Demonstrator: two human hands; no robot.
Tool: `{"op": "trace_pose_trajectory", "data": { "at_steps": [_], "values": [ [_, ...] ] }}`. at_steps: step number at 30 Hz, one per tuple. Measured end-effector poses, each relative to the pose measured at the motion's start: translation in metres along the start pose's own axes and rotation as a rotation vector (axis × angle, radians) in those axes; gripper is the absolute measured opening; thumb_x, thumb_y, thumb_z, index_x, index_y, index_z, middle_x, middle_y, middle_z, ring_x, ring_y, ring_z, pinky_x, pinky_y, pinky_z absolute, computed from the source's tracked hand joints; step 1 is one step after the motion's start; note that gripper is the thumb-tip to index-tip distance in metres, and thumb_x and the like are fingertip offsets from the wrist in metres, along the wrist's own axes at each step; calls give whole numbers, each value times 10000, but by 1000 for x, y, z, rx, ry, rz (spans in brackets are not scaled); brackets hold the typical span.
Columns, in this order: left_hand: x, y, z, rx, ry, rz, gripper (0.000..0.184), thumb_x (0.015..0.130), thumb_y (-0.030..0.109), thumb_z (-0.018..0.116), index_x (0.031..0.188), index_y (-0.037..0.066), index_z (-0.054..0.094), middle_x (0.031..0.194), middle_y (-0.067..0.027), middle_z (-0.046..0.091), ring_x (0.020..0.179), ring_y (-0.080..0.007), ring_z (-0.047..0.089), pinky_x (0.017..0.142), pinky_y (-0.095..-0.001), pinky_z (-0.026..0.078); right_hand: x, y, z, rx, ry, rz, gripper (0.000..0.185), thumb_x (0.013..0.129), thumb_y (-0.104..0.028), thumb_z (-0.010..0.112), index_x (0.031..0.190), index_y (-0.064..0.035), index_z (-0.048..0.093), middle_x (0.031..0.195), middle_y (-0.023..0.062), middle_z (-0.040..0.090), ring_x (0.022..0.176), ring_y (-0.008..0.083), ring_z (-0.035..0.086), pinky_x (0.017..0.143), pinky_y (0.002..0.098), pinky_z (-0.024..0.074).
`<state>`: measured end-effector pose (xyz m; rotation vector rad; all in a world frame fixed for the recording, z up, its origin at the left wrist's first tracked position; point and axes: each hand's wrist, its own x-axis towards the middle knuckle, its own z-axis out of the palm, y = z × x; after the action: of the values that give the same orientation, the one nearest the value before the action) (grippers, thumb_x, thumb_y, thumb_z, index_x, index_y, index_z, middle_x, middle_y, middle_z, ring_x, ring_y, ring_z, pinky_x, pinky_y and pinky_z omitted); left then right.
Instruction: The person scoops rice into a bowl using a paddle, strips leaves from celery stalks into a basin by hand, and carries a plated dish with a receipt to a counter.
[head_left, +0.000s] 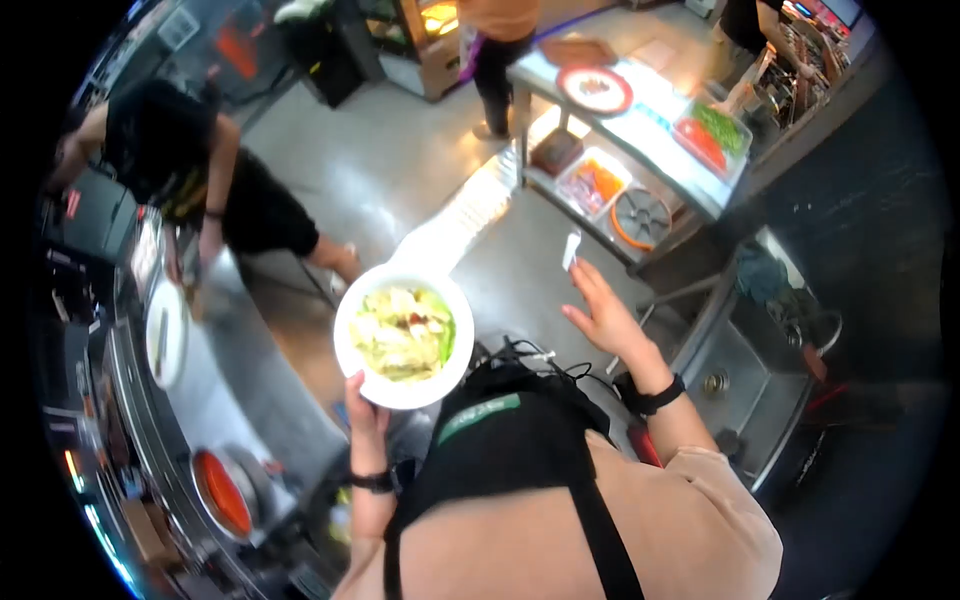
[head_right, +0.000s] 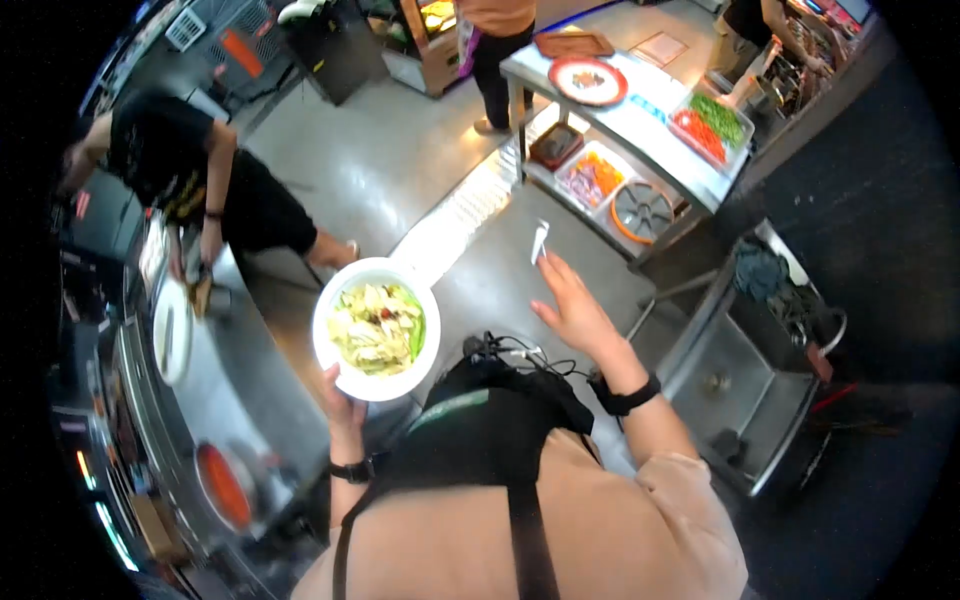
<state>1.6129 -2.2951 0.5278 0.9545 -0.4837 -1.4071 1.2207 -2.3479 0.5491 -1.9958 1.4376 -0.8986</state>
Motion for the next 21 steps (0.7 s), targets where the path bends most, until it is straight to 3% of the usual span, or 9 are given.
{"op": "trace_pose_trajectory", "data": {
  "at_steps": [2, 4, 5, 10, 12, 13, 14, 18, 21],
  "values": [
    [63, 26, 32, -5, -17, -31, 575, 850, 287, 487, 1320, -27, 384, 1265, -162, 525, 1136, -291, 531, 993, -394, 407, 46, 10, 0, -90, 7, 43, 609, 826, -125, 647, 1353, -8, 364, 1407, 186, 338, 1161, 287, 492, 943, 358, 440],
    [110, 34, 62, -8, -105, -183, 587, 846, 262, 501, 1339, -23, 355, 1280, -162, 511, 1164, -296, 511, 996, -399, 410, 67, 4, -26, 202, -87, 207, 607, 828, -117, 646, 1351, 0, 360, 1394, 174, 348, 1087, 242, 528, 898, 346, 467],
    [144, 39, 74, 15, -109, -214, 595, 843, 262, 505, 1341, -25, 348, 1283, -169, 506, 1161, -296, 512, 998, -402, 411, 86, 19, -24, 183, -73, 192, 589, 829, -104, 640, 1343, -1, 371, 1379, 172, 358, 1035, 222, 543, 858, 332, 486],
    [327, 40, 137, 57, -177, -193, 632, 835, 294, 514, 1342, -38, 334, 1275, -184, 507, 1142, -308, 529, 977, -399, 437, 208, 93, -16, 215, -4, 314, 561, 835, -114, 630, 1330, -2, 389, 1354, 177, 392, 992, 236, 569, 830, 326, 490],
    [392, 38, 164, 55, -266, -323, 644, 830, 308, 523, 1331, -55, 342, 1261, -201, 512, 1118, -309, 546, 958, -393, 459, 258, 126, -16, 284, 27, 348, 563, 835, -128, 632, 1327, 1, 391, 1336, 185, 415, 955, 258, 590, 831, 330, 480],
    [425, 36, 184, 118, -188, -303, 649, 830, 319, 527, 1322, -66, 350, 1254, -217, 512, 1099, -308, 560, 944, -385, 473, 289, 143, -16, 287, 44, 356, 549, 839, -130, 628, 1319, 3, 399, 1333, 188, 419, 947, 252, 595, 826, 329, 482],
    [451, 36, 210, 110, -304, -267, 641, 828, 321, 537, 1312, -65, 371, 1249, -202, 523, 1092, -302, 563, 949, -383, 466, 320, 158, -14, 295, 63, 364, 534, 843, -131, 624, 1312, 5, 407, 1329, 192, 423, 940, 245, 601, 821, 327, 483],
    [567, 37, 236, 157, -223, -367, 602, 825, 290, 558, 1297, -48, 402, 1240, -176, 539, 1120, -285, 545, 958, -379, 453, 420, 186, -21, 408, 123, 396, 507, 844, -125, 620, 1293, 10, 426, 1309, 193, 437, 903, 244, 615, 816, 323, 483],
    [645, 45, 282, 122, -276, -440, 596, 833, 276, 554, 1308, -44, 390, 1237, -177, 541, 1125, -284, 545, 961, -378, 455, 486, 204, -33, 401, 71, 408, 464, 845, -127, 616, 1259, 13, 464, 1262, 184, 482, 883, 248, 622, 803, 318, 484]
  ]
}}
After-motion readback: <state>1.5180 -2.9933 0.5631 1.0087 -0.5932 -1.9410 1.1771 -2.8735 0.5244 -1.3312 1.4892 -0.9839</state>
